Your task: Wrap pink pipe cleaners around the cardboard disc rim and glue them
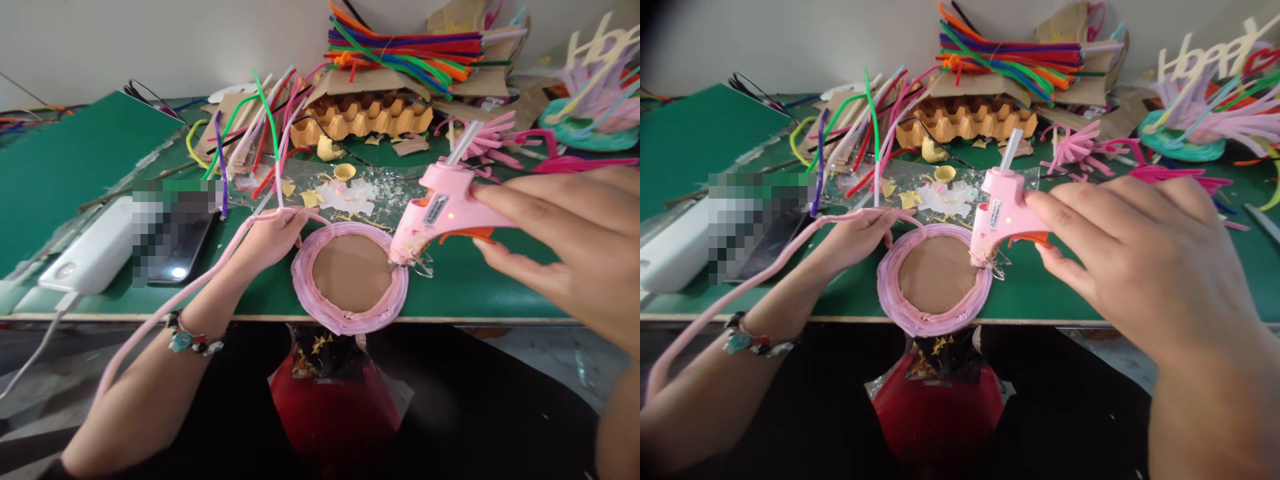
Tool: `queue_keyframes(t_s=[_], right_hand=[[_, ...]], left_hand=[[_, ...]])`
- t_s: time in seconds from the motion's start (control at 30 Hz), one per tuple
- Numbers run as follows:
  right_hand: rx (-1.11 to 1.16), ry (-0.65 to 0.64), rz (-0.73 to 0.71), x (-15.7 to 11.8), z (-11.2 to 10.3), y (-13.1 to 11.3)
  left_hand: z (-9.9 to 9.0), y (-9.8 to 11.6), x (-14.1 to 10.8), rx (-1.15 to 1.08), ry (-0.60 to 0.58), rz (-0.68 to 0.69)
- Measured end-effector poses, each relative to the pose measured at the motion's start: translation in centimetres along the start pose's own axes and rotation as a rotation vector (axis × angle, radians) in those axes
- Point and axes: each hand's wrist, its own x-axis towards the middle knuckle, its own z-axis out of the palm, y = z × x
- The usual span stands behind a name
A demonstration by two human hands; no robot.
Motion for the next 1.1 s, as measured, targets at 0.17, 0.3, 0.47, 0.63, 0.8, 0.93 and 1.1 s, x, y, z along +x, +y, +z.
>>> queue_keyframes(t_s=[0.17, 0.3, 0.47, 0.63, 0.8, 0.93, 1.1], right_hand=[[0.029, 0.006, -0.029, 0.0, 0.0, 0.1], [0.021, 0.023, -0.042, 0.1, 0.0, 0.1], [-0.004, -0.002, -0.014, 0.1, -0.3, -0.2], [-0.081, 0.033, 0.122, 0.8, 0.0, -0.4], [-0.105, 0.019, 0.456, 1.9, 1.9, -0.4], [-0.024, -0.110, 0.620, 2.3, 4.4, -0.7], [0.069, -0.257, 0.601, 2.9, 6.9, -1.1]], left_hand=[[0.0, -0.1, 0.0, -0.010, 0.006, -0.009], [0.0, 0.0, 0.0, -0.024, -0.007, -0.004], [0.1, 0.1, 0.1, -0.034, -0.004, -0.028], [0.1, -0.4, 0.3, -0.040, -0.017, 0.003], [0.0, -0.5, 0.2, -0.010, -0.030, -0.020], [-0.2, -0.1, -0.1, -0.031, -0.019, -0.044], [0.0, 0.1, -0.4, -0.088, 0.068, 0.074]])
